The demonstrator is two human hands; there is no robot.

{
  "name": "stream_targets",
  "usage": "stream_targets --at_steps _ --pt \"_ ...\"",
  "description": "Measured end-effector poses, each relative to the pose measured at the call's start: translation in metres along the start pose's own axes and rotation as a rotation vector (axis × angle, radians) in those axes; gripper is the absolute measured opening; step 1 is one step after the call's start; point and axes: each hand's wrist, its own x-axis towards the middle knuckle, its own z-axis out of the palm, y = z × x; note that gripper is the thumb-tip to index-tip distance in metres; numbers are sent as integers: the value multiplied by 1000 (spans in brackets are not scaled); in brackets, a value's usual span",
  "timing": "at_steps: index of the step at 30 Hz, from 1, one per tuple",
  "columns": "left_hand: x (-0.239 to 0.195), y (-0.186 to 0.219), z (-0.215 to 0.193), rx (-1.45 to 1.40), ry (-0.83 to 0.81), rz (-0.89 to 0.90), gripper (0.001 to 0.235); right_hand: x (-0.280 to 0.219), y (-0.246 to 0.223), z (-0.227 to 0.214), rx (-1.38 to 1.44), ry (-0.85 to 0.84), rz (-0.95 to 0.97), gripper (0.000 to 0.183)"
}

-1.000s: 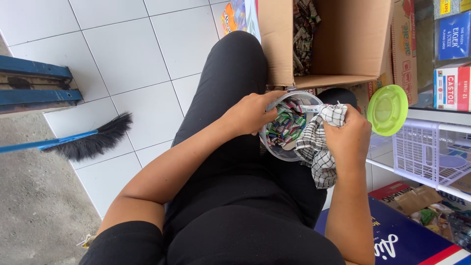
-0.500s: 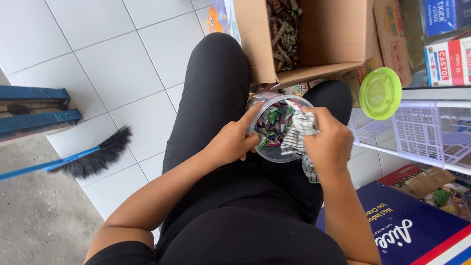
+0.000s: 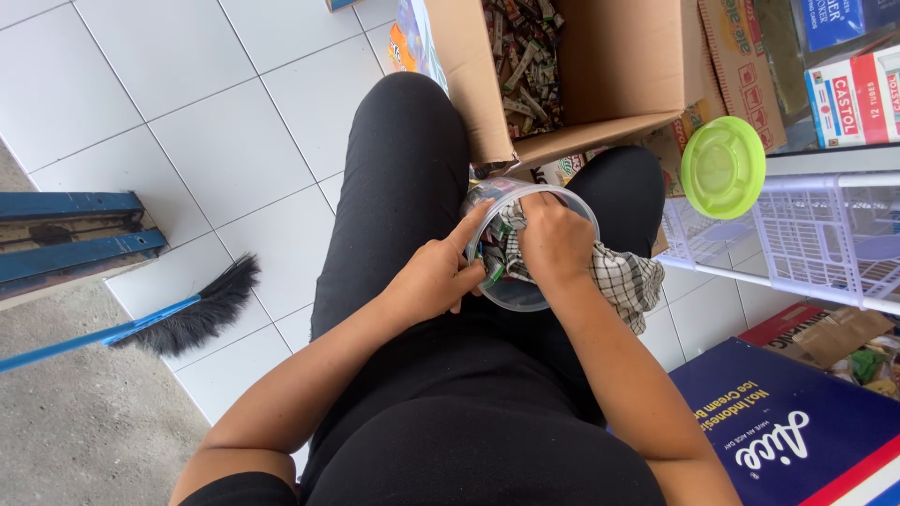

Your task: The person wipes individual sachets of packaged goods with a cloth and places them into a small container while sitting in a storage area.

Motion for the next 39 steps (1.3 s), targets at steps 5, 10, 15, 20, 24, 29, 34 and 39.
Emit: stream_targets --at_steps 5,10,15,20,24,29,34,39 --pt "1 1 -3 -21 6 -8 85 -18 -18 -53 117 98 -23 43" --pt "1 2 -4 -27 -13 -26 85 -40 -27 -79 94 26 -11 67" --pt "2 4 -5 -3 -23 -47 85 -24 -41 -63 -102 -254 24 66" --pt "2 2 -5 6 -20 -36 86 -20 -28 -28 -119 -162 -3 61" --pt "1 1 -7 -27 -14 -34 86 -24 -42 -56 -82 -175 10 59" --pt "2 1 -11 -50 -30 -34 86 -22 -34 -42 -101 -183 11 49" --pt "12 -2 -22 -98 -49 -55 84 -21 -28 -55 -27 -111 -17 49" --pt "24 0 -32 -100 -95 -29 84 -10 -30 -57 188 -119 -372 40"
